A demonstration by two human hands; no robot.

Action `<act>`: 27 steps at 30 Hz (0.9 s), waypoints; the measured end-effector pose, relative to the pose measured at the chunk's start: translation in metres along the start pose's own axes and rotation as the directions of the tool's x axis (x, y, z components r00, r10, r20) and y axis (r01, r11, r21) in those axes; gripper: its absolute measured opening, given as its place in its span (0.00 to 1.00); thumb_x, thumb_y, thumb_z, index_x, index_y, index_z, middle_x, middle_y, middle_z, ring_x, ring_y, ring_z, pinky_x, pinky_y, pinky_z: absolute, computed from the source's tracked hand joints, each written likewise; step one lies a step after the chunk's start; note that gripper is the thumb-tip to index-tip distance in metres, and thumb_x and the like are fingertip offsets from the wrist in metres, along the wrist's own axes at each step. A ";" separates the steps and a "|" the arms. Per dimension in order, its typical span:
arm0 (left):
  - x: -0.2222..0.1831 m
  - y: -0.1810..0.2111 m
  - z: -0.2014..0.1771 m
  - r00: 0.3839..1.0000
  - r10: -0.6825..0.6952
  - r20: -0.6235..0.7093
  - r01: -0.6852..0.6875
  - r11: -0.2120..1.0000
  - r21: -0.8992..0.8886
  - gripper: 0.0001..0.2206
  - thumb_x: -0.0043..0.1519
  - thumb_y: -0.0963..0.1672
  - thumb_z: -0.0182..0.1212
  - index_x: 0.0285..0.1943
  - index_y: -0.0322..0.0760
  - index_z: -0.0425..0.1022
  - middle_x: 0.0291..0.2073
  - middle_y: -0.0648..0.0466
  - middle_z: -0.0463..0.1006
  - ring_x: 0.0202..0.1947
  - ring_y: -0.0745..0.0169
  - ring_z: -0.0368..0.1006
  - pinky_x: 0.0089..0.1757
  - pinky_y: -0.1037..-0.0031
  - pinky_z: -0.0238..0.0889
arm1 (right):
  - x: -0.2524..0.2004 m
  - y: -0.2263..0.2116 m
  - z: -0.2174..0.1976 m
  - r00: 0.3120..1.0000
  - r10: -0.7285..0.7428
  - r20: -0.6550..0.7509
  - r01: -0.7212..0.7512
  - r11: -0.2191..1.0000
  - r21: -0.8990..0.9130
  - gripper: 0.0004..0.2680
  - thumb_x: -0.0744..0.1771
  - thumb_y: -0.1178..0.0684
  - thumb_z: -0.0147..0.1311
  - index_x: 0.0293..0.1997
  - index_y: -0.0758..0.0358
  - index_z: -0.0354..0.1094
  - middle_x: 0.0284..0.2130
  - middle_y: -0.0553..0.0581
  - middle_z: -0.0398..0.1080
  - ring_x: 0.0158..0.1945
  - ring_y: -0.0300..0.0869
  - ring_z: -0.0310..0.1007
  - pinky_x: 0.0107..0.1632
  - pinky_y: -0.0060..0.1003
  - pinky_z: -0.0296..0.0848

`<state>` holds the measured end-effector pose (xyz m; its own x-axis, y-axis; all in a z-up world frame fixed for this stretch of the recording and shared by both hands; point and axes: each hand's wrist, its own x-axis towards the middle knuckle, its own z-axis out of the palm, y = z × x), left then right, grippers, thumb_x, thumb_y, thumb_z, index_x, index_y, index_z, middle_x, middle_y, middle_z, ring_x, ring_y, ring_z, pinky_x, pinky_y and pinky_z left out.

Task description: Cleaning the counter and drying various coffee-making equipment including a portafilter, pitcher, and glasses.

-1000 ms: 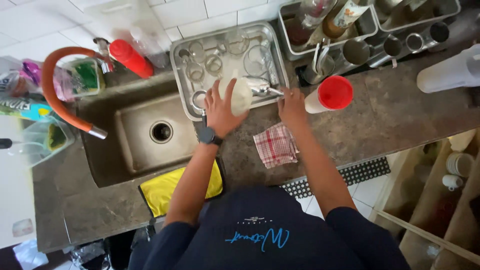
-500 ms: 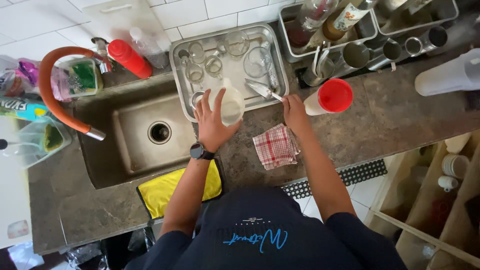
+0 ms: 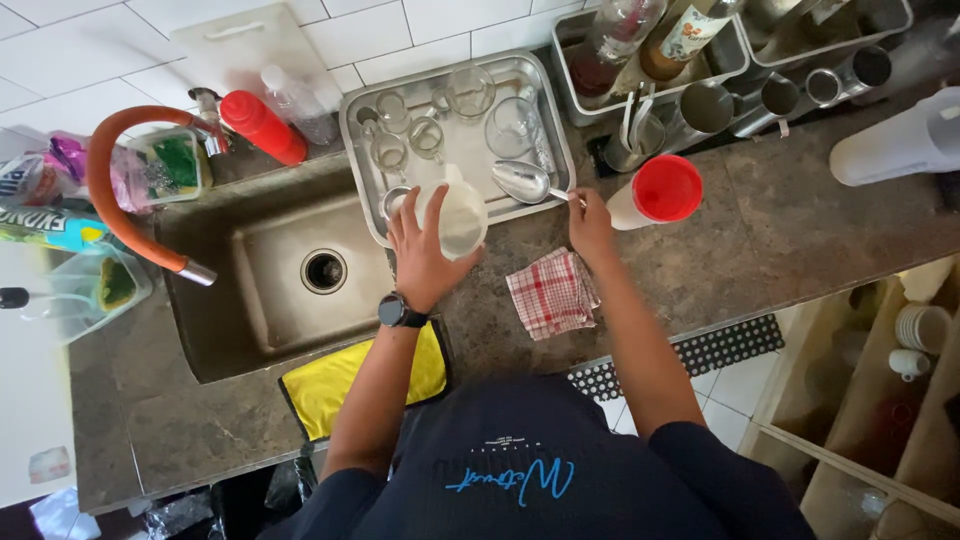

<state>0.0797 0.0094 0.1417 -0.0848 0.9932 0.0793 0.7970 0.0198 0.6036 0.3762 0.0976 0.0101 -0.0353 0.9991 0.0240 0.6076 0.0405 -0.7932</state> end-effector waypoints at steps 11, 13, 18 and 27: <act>-0.011 0.005 -0.003 1.000 0.004 0.001 -0.004 0.999 -0.043 0.46 0.51 0.59 0.75 0.80 0.56 0.56 0.71 0.43 0.54 0.68 0.31 0.54 0.58 0.37 0.53 | -0.015 0.012 0.007 0.983 0.180 0.037 -0.181 0.911 0.371 0.28 0.72 0.41 0.52 0.72 0.73 0.41 0.45 0.66 0.65 0.48 0.53 0.73 0.51 0.48 0.76; -0.016 0.003 0.001 1.000 0.013 -0.027 -0.014 0.999 -0.048 0.47 0.50 0.59 0.76 0.79 0.56 0.57 0.71 0.44 0.54 0.68 0.30 0.55 0.58 0.35 0.54 | -0.020 0.020 0.010 0.980 0.197 0.004 -0.189 0.935 0.300 0.28 0.71 0.45 0.55 0.73 0.72 0.41 0.46 0.70 0.65 0.45 0.55 0.75 0.47 0.47 0.77; -0.027 0.002 0.000 0.992 0.045 -0.118 -0.046 0.999 -0.003 0.48 0.47 0.60 0.77 0.78 0.56 0.60 0.70 0.44 0.58 0.66 0.29 0.60 0.55 0.38 0.60 | -0.078 -0.032 -0.012 0.969 0.213 -0.123 -0.201 0.974 0.103 0.26 0.70 0.48 0.56 0.69 0.81 0.46 0.59 0.81 0.56 0.60 0.62 0.68 0.59 0.53 0.73; -0.047 0.017 0.014 0.996 0.078 -0.046 -0.087 0.962 -0.259 0.46 0.47 0.57 0.81 0.74 0.45 0.63 0.65 0.32 0.64 0.65 0.19 0.63 0.59 0.36 0.59 | -0.123 -0.031 -0.013 0.828 0.536 0.166 -0.497 0.838 -0.226 0.33 0.63 0.48 0.68 0.67 0.81 0.50 0.61 0.83 0.59 0.67 0.71 0.58 0.69 0.66 0.51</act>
<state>0.1053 -0.0349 0.1368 -0.0500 0.9855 0.1622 0.6195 -0.0968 0.7790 0.3721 -0.0260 0.0400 0.1651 0.8465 -0.5062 0.7061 -0.4598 -0.5386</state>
